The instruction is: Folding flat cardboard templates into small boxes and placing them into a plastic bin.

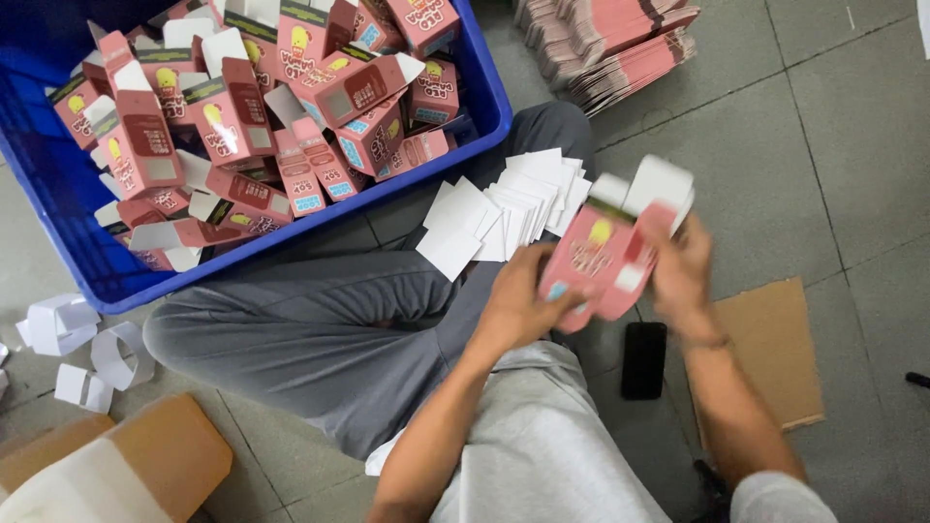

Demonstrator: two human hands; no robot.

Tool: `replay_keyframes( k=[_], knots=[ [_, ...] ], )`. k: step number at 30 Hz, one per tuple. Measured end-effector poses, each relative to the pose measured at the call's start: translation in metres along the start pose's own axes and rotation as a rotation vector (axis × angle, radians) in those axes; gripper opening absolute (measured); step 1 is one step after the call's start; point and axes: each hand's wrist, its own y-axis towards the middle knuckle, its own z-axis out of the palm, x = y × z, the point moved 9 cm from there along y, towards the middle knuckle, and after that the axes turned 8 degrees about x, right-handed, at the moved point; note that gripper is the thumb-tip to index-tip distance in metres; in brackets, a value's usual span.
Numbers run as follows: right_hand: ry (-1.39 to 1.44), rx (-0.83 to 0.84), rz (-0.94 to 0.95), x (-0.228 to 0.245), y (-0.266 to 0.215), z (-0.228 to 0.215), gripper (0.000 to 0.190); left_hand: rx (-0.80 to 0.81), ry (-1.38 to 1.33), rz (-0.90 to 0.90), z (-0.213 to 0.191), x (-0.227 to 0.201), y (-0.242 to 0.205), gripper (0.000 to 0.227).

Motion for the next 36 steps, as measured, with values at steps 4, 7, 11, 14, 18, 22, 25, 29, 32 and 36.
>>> replay_keyframes(
  k=[4, 7, 11, 14, 18, 22, 25, 29, 32, 36],
  knots=[
    [-0.114, -0.015, -0.074, 0.056, 0.087, -0.034, 0.045, -0.024, -0.107, 0.145, -0.009, -0.062, 0.038, 0.078],
    [0.232, 0.176, -0.159, 0.075, 0.171, -0.033, 0.047, -0.064, -0.099, 0.173, -0.015, -0.069, 0.066, 0.097],
    [0.119, 0.166, -0.283, 0.06, 0.268, -0.032, 0.043, -0.158, -0.046, 0.235, -0.028, -0.059, 0.055, 0.09],
    [-0.055, 0.103, -0.367, 0.05, 0.307, -0.028, 0.034, -0.152, -0.015, 0.226, -0.036, -0.042, 0.03, 0.079],
    [-0.257, -0.082, -0.273, 0.034, 0.337, -0.043, 0.039, -0.088, 0.068, 0.103, -0.04, -0.019, -0.01, 0.066],
    [-0.503, -0.293, -0.407, 0.027, 0.357, -0.049, 0.054, -0.017, 0.065, 0.039, -0.032, -0.016, -0.037, 0.063],
    [-0.849, -0.493, -0.455, 0.067, 0.313, -0.028, 0.068, -0.009, 0.032, 0.11, -0.029, -0.025, -0.047, 0.059],
    [-0.89, -0.359, -0.412, 0.076, 0.282, 0.001, 0.093, 0.058, 0.024, 0.119, -0.024, -0.037, -0.055, 0.061],
    [-0.962, -0.267, -0.27, 0.065, 0.288, 0.014, 0.123, 0.043, 0.034, 0.154, -0.03, -0.041, -0.06, 0.06],
    [-0.985, -0.224, -0.228, 0.05, 0.3, 0.015, 0.128, -0.013, 0.069, 0.181, -0.038, -0.037, -0.066, 0.057]
  ],
)
